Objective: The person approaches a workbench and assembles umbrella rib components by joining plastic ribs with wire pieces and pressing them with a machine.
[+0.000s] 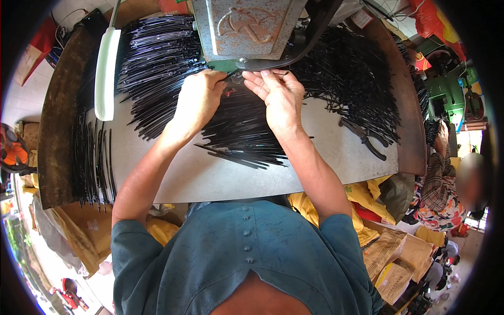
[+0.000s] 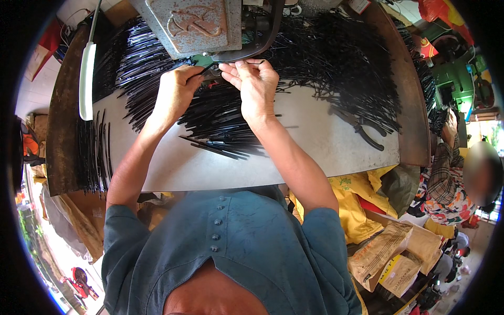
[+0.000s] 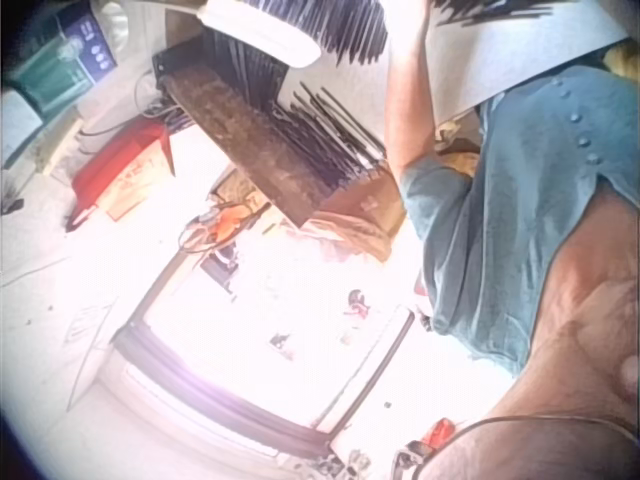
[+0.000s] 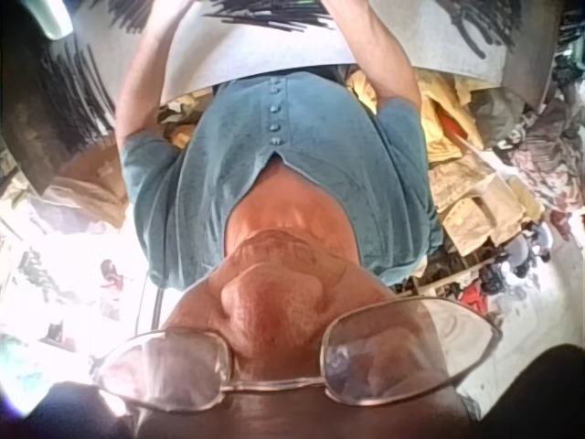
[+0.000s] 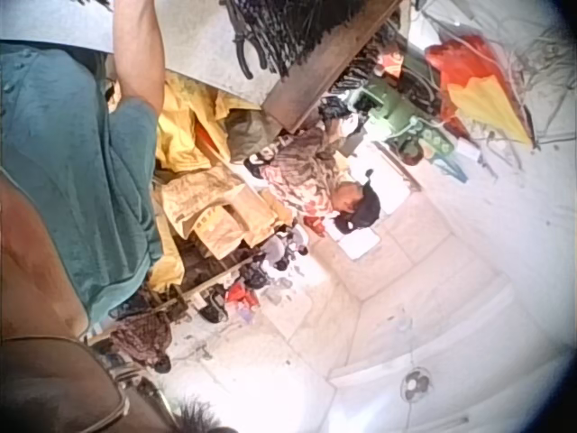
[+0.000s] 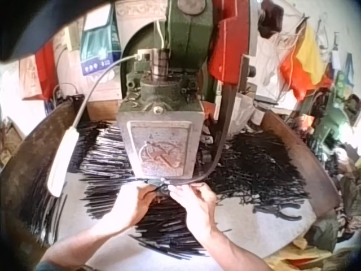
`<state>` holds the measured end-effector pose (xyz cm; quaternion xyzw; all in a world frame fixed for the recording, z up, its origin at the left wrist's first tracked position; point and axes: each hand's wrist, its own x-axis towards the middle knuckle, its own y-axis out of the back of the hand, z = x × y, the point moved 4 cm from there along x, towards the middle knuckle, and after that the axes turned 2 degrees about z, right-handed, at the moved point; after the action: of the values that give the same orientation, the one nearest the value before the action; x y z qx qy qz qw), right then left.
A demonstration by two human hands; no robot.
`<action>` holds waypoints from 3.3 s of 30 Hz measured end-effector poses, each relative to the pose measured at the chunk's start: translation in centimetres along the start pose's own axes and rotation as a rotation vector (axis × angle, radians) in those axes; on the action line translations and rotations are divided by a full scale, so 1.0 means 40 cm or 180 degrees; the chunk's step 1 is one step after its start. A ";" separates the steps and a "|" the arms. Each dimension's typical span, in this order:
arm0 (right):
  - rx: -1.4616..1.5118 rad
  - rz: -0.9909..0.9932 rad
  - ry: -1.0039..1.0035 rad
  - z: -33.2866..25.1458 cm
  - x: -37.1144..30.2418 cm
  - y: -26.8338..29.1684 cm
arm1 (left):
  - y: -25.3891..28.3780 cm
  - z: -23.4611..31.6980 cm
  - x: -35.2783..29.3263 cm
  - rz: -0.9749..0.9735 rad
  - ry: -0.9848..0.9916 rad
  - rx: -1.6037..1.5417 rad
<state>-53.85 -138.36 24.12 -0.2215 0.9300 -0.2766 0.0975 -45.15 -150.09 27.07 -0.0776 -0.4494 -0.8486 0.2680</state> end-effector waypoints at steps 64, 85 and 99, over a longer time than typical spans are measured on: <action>-0.1390 -0.0729 -0.1252 -0.037 -0.043 0.032 | 0.054 -0.099 -0.115 -0.0382 -0.0939 0.1671; -0.1121 -0.1188 -0.1406 -0.005 0.001 -0.019 | 0.027 -0.015 -0.043 -0.0204 0.0014 0.0477; -0.1048 -0.1187 -0.1501 -0.002 -0.001 -0.022 | 0.022 -0.012 -0.040 -0.0171 -0.0004 0.0216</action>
<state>-53.51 -138.98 24.68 -0.4583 0.8576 -0.0769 0.2206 -43.28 -150.24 26.82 -0.0568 -0.4800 -0.8398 0.2473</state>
